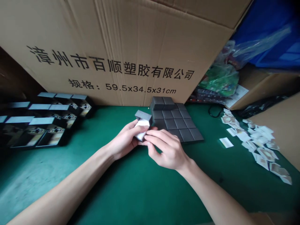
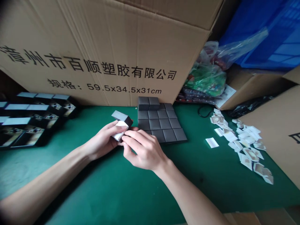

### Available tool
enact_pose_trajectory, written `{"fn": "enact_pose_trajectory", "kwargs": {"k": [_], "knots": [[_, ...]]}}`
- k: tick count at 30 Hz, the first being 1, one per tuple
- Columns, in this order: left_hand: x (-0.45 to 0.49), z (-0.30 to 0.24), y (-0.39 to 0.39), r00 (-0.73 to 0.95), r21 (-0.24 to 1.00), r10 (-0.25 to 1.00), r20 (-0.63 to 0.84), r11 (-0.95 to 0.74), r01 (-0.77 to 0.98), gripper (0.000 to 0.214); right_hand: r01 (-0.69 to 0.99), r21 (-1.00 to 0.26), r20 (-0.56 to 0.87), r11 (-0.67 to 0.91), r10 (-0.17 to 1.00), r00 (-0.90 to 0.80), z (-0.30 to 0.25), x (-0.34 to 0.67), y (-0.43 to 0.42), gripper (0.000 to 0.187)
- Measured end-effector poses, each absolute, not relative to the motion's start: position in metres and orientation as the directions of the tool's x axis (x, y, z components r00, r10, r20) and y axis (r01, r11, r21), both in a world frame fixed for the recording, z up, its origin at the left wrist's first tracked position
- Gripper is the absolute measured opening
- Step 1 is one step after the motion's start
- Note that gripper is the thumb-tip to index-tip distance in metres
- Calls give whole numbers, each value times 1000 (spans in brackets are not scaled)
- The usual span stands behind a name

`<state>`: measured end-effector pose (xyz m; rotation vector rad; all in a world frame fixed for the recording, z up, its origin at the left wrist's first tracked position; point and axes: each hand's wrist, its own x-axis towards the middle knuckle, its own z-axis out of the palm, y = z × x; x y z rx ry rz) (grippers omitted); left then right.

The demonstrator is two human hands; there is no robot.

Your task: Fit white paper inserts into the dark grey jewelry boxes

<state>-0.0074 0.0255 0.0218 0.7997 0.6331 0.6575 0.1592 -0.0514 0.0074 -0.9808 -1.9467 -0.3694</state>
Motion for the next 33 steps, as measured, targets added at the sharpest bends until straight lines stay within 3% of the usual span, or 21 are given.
{"fn": "enact_pose_trajectory", "kwargs": {"k": [21, 28, 33], "knots": [[-3, 21, 17, 606, 785, 762, -229, 513, -348, 18, 753, -130, 850, 645, 463, -250, 6, 161, -51, 21], [-2, 15, 20, 621, 789, 739, -261, 534, -304, 27, 776, -130, 814, 617, 513, -272, 4, 164, -50, 20], [-5, 17, 21, 645, 807, 730, -226, 511, -296, 22, 772, -141, 793, 620, 537, -287, 6, 165, -50, 15]]}}
